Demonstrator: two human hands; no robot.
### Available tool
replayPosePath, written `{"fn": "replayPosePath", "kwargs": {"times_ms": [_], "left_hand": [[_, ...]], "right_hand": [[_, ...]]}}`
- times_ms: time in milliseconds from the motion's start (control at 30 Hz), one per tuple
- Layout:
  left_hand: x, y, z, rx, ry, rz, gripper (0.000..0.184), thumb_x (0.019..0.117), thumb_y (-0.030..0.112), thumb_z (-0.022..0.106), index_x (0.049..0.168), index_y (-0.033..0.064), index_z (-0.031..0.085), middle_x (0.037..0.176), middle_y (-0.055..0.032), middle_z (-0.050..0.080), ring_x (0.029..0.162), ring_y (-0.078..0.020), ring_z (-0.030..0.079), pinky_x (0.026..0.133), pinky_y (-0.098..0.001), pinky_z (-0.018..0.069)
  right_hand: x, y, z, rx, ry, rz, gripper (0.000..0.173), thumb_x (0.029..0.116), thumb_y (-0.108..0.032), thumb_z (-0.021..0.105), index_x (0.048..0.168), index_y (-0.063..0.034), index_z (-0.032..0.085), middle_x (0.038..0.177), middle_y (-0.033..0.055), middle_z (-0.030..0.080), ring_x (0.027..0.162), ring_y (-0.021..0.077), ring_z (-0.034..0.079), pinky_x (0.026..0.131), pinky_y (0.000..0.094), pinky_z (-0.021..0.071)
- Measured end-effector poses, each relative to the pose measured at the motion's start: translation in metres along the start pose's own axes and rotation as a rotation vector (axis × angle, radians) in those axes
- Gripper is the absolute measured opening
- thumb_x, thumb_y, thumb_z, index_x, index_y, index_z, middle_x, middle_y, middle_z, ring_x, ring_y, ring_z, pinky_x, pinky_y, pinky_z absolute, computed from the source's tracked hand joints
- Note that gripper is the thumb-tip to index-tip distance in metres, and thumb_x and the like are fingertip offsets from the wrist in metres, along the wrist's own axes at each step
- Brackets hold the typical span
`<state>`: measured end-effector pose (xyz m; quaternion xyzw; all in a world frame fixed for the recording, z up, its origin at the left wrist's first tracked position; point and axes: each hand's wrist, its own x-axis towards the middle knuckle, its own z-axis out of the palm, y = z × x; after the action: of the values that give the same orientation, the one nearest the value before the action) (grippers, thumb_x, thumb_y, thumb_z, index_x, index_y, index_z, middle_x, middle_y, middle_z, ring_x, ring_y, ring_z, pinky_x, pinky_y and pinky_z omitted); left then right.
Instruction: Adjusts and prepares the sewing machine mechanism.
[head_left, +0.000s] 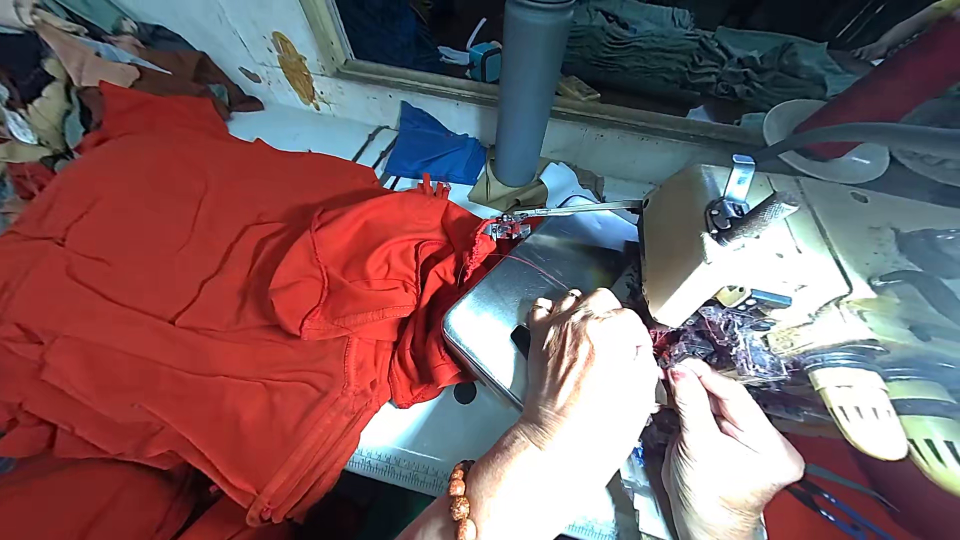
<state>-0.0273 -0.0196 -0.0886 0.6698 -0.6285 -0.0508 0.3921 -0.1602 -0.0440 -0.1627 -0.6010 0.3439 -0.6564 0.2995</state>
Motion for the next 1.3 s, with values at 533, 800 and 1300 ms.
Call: {"fn": "replayPosePath", "kwargs": {"times_ms": [533,800,1300], "left_hand": [[-0.001,0.006,-0.033,-0.101,-0.152,-0.026,0.007,0.0879,0.004,0.072,0.095,0.0063,0.07,0.09,-0.0067,0.066,0.081,-0.0207,0.063,0.075,-0.0421,0.0485],[0.0,0.009,-0.032,-0.104,-0.165,-0.011,0.01,0.0851,0.005,0.075,0.095,0.0084,0.078,0.09,-0.0053,0.069,0.087,-0.022,0.064,0.082,-0.0445,0.0455],[-0.001,0.007,-0.034,-0.143,-0.139,-0.002,0.009,0.087,0.001,0.071,0.094,0.0053,0.075,0.086,-0.0063,0.068,0.082,-0.0208,0.063,0.08,-0.0424,0.0461]], "right_hand": [[-0.001,0.0,0.0,0.006,0.004,0.031,0.01,0.0942,-0.006,0.069,0.098,-0.0102,0.078,0.088,-0.0097,0.076,0.071,-0.0003,0.07,0.063,0.0166,0.0602],[0.0,0.001,0.0,0.037,0.001,0.053,0.01,0.0943,-0.006,0.069,0.097,-0.0115,0.078,0.088,-0.0094,0.076,0.071,0.0004,0.07,0.064,0.0168,0.0601],[0.001,-0.005,0.004,0.088,0.042,0.166,0.014,0.0953,-0.002,0.065,0.094,-0.0094,0.076,0.079,-0.008,0.075,0.064,0.0016,0.068,0.06,0.0171,0.0592]]}}
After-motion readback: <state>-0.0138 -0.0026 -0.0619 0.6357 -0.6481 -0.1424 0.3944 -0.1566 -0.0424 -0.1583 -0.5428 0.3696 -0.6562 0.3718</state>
